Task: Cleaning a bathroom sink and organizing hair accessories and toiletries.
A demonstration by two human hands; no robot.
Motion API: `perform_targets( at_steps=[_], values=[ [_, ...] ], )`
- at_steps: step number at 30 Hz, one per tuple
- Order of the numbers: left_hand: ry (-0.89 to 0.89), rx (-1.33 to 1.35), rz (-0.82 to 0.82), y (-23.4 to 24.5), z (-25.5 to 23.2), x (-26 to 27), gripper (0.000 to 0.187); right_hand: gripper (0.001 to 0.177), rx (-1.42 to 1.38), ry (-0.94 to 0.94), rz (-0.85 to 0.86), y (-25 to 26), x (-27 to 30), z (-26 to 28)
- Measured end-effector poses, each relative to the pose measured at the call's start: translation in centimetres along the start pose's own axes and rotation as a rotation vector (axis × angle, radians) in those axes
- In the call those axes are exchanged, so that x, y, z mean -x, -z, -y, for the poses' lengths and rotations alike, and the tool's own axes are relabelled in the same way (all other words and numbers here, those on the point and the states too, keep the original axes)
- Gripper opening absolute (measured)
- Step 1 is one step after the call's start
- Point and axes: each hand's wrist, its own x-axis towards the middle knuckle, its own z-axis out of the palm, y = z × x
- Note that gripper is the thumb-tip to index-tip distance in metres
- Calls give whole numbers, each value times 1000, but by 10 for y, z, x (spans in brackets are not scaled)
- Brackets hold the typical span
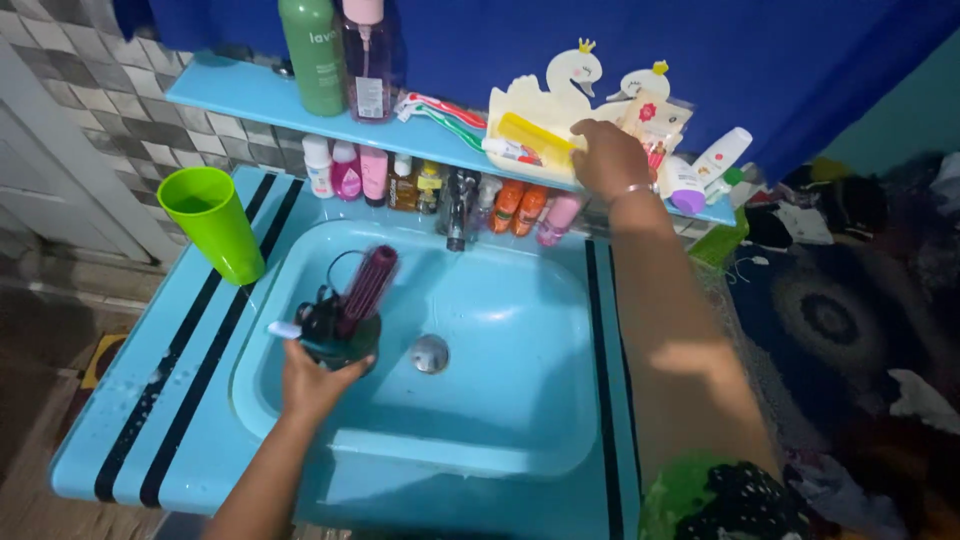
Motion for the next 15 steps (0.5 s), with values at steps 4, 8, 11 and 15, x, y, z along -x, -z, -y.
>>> perform_targets(
  at_steps=[4,8,11,15],
  values=[
    [-182,128,-87,12,15,2,116,48,102,-185,384,-6,-40,-5],
    [-198,74,-111,16,21,7,114,60,26,-51,425,-25,-60,-32],
    [-178,43,-190,11,23,9,111,35,67,-7,359,-26,-65,-49],
    [-251,244,-211,6,26,-3,102,29,45,110,212,42,-9,24]
  ],
)
